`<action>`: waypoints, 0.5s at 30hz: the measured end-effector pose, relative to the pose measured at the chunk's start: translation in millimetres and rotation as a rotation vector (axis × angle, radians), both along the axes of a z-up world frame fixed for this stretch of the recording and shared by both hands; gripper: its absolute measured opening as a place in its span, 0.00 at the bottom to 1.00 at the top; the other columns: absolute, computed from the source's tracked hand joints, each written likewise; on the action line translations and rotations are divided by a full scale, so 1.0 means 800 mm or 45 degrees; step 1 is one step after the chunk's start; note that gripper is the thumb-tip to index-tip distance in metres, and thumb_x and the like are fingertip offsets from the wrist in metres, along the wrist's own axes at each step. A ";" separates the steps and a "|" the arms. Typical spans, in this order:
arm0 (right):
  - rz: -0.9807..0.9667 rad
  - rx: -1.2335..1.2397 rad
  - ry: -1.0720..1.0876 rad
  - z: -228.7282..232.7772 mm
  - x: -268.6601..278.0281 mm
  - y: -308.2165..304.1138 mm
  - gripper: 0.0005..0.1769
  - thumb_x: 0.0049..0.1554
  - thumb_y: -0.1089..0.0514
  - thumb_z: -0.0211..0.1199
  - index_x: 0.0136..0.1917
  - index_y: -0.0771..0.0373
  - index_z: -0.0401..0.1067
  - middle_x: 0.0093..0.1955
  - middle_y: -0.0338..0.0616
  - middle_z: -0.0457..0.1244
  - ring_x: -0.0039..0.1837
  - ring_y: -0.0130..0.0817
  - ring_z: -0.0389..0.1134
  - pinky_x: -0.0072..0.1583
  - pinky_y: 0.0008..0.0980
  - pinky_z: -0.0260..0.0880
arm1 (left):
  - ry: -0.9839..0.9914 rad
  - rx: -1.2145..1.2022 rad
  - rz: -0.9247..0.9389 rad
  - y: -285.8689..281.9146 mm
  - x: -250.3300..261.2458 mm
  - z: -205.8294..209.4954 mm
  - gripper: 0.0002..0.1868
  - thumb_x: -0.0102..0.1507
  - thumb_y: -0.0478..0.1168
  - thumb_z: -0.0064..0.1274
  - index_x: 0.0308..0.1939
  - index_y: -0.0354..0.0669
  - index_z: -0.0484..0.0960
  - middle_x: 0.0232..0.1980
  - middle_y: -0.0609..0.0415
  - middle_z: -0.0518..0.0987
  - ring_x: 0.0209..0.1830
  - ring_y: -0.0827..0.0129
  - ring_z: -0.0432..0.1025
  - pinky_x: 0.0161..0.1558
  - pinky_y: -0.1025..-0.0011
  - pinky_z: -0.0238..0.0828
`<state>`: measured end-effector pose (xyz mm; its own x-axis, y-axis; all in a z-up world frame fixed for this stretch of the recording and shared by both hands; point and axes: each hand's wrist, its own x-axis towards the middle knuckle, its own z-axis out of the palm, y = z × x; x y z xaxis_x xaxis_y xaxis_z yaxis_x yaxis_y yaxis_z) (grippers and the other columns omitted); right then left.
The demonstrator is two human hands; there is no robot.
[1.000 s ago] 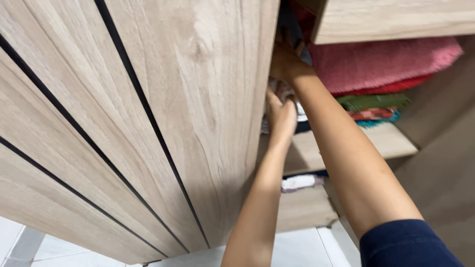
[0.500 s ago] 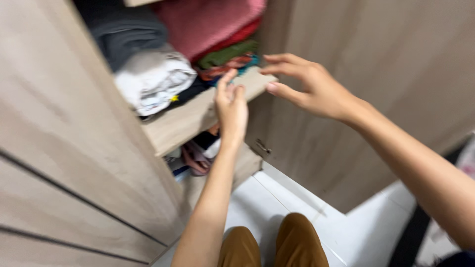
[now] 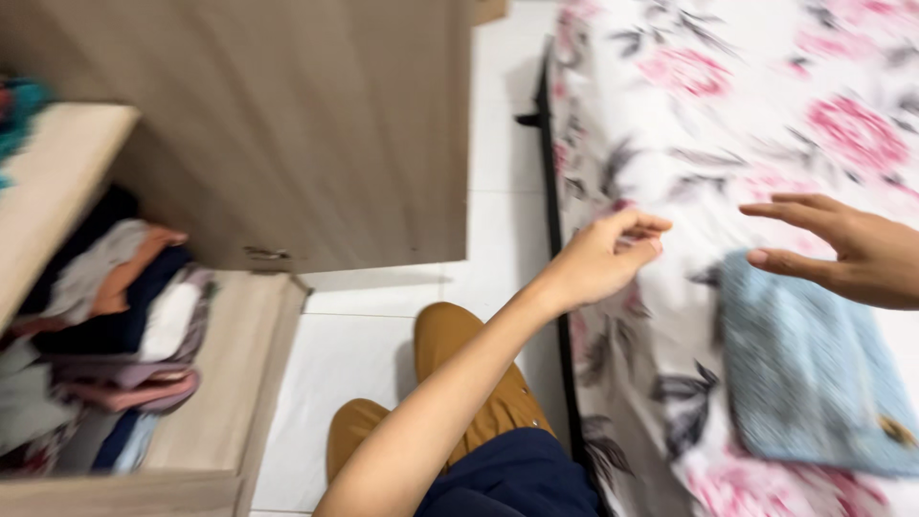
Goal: The person folds towels and clothes on a bed, then places them into a wardrobe. They also remove several garments from hangers in the wardrobe and place them on the bed.
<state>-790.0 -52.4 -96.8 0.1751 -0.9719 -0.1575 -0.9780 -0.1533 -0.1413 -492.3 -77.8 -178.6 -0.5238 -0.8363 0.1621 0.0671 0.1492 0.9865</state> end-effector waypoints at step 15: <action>-0.612 0.372 0.219 -0.073 0.043 0.095 0.60 0.49 0.29 0.67 0.84 0.35 0.38 0.79 0.68 0.45 0.79 0.65 0.49 0.72 0.55 0.58 | -0.214 0.400 -0.030 0.030 -0.175 -0.089 0.51 0.66 0.62 0.46 0.78 0.31 0.44 0.55 0.36 0.80 0.55 0.57 0.76 0.55 0.68 0.70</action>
<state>-755.3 23.9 -155.3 -0.3266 -0.8477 -0.4181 -0.9406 0.3348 0.0558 -632.5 -53.8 -249.7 -0.5412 -0.8189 -0.1910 -0.0999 -0.1629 0.9816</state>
